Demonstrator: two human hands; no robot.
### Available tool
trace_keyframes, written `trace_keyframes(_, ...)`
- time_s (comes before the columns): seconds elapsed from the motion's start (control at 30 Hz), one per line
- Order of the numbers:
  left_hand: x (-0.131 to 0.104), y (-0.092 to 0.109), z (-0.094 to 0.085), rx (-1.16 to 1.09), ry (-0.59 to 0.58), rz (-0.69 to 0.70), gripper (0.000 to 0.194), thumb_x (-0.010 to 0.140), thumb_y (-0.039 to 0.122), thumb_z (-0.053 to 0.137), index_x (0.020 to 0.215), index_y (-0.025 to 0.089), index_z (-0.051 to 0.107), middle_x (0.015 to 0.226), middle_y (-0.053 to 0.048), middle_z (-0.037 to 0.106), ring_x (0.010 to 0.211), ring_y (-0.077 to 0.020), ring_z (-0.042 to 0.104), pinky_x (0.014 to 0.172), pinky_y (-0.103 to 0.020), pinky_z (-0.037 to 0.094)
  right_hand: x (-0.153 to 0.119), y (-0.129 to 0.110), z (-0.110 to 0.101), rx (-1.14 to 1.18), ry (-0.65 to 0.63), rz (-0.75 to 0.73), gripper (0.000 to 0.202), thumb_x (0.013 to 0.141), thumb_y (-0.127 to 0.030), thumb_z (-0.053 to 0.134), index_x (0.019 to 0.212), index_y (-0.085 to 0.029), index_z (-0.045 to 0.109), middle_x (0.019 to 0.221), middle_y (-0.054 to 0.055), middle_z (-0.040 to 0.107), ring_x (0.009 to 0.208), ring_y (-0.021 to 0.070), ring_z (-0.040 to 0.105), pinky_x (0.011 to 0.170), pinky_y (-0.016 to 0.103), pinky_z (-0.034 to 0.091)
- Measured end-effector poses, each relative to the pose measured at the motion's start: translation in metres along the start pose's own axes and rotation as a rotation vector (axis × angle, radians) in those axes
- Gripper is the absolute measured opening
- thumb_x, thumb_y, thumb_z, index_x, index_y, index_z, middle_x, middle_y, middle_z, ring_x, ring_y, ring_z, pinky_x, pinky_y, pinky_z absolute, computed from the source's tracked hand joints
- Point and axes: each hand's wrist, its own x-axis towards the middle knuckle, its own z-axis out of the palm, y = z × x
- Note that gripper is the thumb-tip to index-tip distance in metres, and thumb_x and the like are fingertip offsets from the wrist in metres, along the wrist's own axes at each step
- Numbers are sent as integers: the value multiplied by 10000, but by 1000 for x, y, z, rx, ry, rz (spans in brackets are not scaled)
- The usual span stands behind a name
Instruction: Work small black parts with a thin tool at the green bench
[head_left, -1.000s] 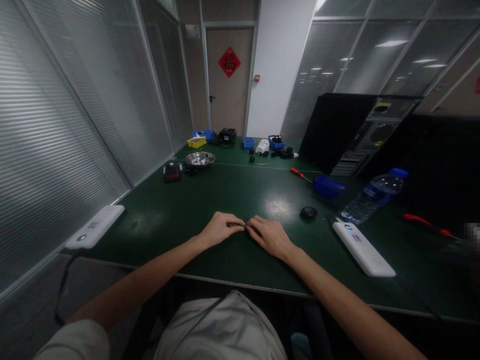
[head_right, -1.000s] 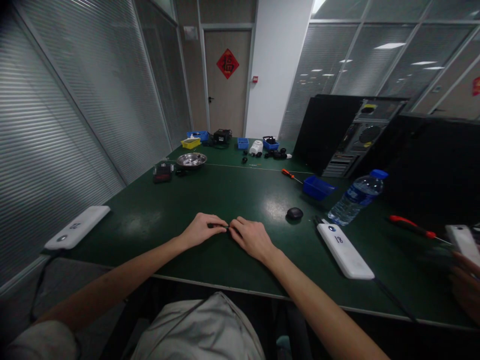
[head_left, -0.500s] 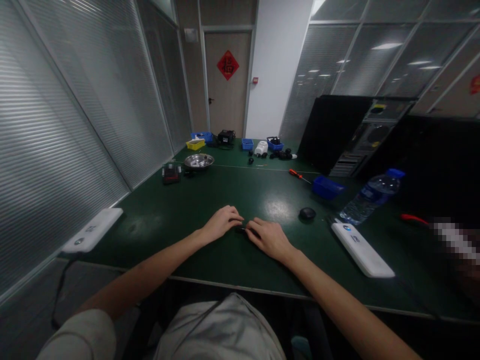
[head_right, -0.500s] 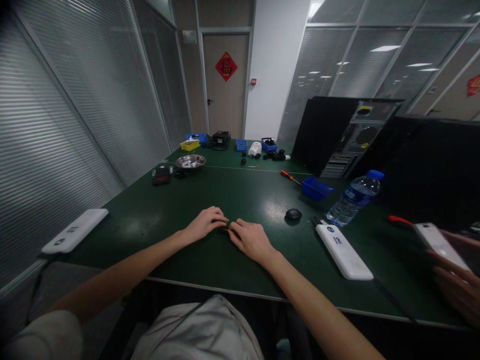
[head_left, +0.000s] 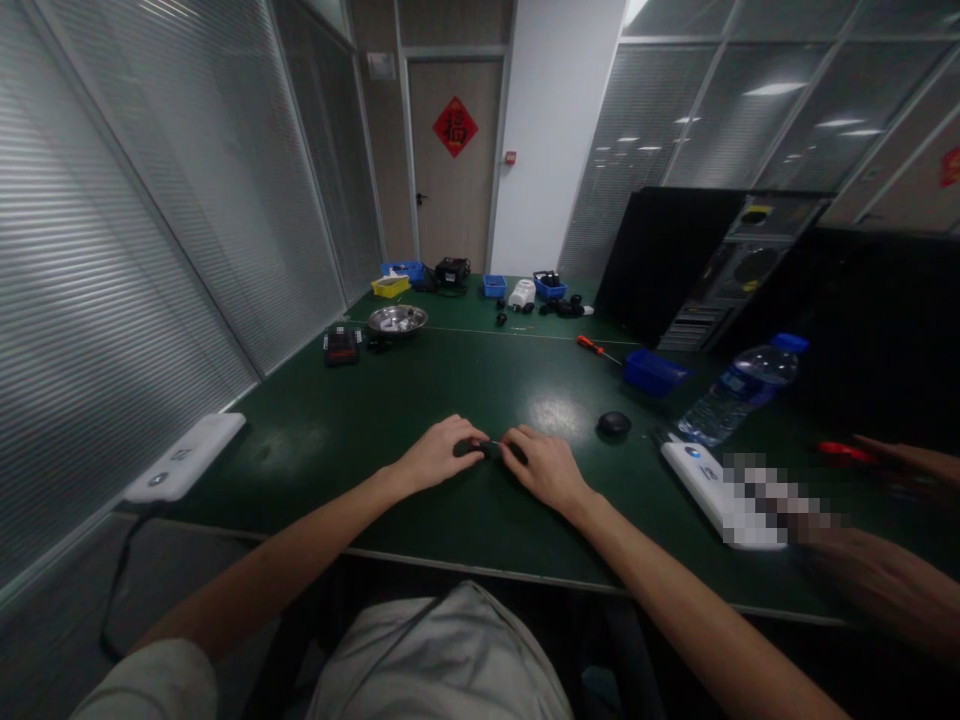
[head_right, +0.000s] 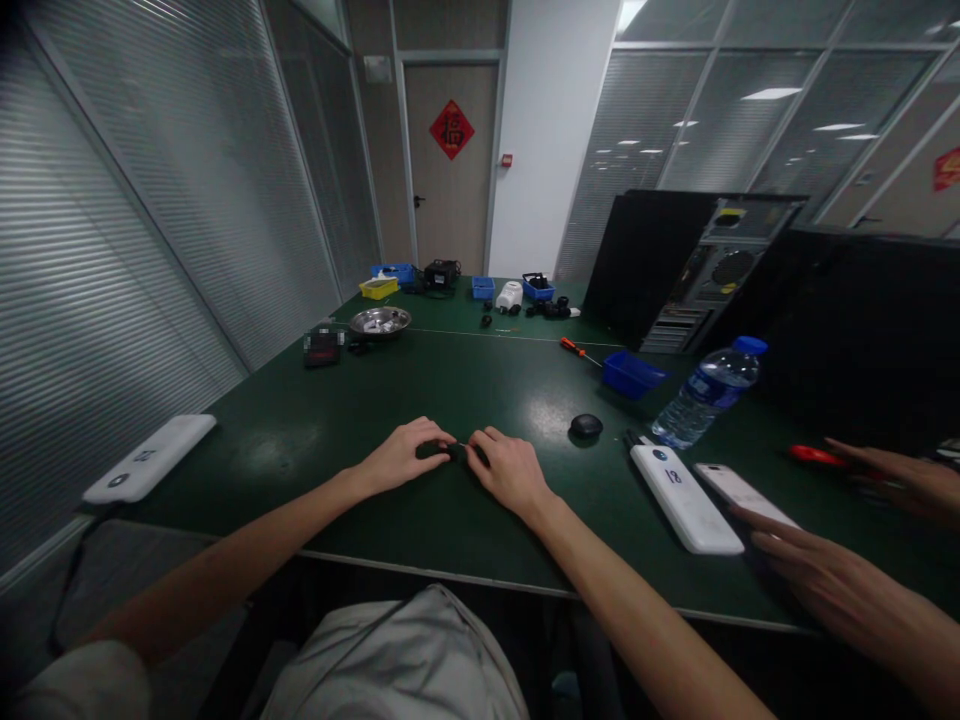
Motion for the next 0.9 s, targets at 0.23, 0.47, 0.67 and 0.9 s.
trace_keyframes(0.23, 8, -5, 2, -9, -25, 0, 190, 981, 308, 619, 1126, 216, 701, 1176, -72, 679, 1113, -220, 615, 993, -360, 486, 1, 4, 5, -11, 1, 26, 273, 1075, -411, 447, 1056, -259, 673, 993, 17, 694, 793, 163, 659, 629, 270, 359)
trace_keyframes(0.47, -9, -34, -23, 84, -111, -23, 232, 1023, 330, 545, 1194, 237, 670, 1145, -67, 688, 1065, -207, 649, 947, -328, 495, 1, 5, 3, 16, 16, 29, 281, 1080, -417, 439, 1049, -259, 670, 1003, 19, 700, 801, 167, 659, 634, 264, 367)
trace_keyframes(0.67, -66, -131, -120, 283, 93, -457, 256, 971, 319, 587, 1185, 221, 685, 1214, -72, 709, 1121, -238, 656, 992, -355, 484, 0, 4, 1, 43, 11, 24, 277, 1078, -412, 442, 1060, -257, 671, 1020, 22, 703, 801, 164, 662, 641, 265, 383)
trace_keyframes(0.9, -141, -195, -198, 513, 406, -830, 265, 881, 279, 626, 1085, 143, 726, 1028, -78, 771, 972, -238, 699, 919, -318, 503, 1, 6, 3, 56, 14, 23, 284, 1077, -416, 441, 1068, -258, 677, 1017, 24, 703, 790, 165, 655, 634, 264, 375)
